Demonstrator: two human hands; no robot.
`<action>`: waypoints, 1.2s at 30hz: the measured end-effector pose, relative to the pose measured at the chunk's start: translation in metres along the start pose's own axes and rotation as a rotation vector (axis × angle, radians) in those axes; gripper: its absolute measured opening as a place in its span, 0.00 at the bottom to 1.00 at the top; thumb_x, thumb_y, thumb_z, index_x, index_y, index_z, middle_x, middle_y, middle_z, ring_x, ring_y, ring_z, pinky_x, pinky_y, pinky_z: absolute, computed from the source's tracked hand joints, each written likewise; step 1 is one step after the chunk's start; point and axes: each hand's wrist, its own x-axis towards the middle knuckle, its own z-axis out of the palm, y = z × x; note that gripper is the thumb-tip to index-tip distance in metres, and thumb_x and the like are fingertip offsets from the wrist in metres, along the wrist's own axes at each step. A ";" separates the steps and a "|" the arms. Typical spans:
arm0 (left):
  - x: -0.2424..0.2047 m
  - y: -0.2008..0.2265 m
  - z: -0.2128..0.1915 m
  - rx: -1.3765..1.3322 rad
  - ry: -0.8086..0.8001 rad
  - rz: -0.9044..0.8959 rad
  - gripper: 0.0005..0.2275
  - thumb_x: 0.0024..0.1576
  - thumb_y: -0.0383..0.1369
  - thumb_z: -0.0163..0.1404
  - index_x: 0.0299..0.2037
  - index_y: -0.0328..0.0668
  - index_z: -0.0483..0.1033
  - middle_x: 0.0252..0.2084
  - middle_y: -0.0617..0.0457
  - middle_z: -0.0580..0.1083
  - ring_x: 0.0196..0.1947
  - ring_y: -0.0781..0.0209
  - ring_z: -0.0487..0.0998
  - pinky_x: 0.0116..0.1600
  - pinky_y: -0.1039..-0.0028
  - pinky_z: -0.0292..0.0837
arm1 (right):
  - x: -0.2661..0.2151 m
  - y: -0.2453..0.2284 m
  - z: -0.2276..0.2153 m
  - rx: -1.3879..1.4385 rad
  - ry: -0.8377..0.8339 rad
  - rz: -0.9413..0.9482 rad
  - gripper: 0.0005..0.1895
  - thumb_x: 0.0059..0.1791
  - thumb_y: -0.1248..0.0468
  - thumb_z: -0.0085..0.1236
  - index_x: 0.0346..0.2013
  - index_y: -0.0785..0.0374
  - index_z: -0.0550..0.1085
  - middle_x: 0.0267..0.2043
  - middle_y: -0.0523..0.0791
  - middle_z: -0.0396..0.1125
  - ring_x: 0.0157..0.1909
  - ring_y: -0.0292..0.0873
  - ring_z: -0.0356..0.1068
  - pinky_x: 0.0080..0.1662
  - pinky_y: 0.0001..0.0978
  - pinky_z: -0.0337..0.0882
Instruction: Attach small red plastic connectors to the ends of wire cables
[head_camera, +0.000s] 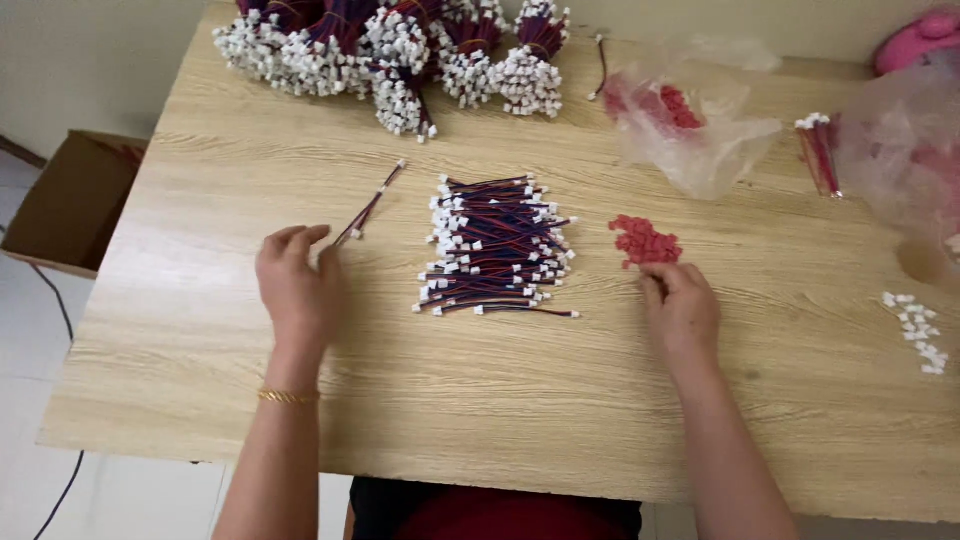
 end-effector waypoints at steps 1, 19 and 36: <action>-0.008 0.016 0.009 -0.005 -0.001 0.003 0.11 0.48 0.27 0.59 0.42 0.49 0.81 0.42 0.52 0.71 0.43 0.52 0.75 0.49 0.68 0.71 | 0.004 -0.001 0.000 -0.003 0.004 0.003 0.09 0.46 0.68 0.62 0.40 0.56 0.78 0.35 0.47 0.67 0.43 0.52 0.71 0.47 0.40 0.70; -0.075 0.129 0.025 0.056 -0.325 0.441 0.04 0.48 0.40 0.58 0.30 0.61 0.78 0.29 0.62 0.70 0.34 0.61 0.73 0.38 0.71 0.65 | 0.014 -0.051 -0.013 0.077 -0.087 0.079 0.06 0.53 0.62 0.53 0.41 0.59 0.75 0.34 0.53 0.70 0.39 0.55 0.73 0.37 0.47 0.72; -0.022 0.185 -0.044 -0.856 -0.476 -0.357 0.05 0.51 0.25 0.57 0.35 0.46 0.82 0.36 0.57 0.72 0.39 0.66 0.74 0.44 0.79 0.75 | -0.001 -0.162 -0.036 1.164 -0.282 0.139 0.05 0.49 0.70 0.53 0.39 0.69 0.71 0.25 0.49 0.68 0.26 0.41 0.69 0.32 0.29 0.72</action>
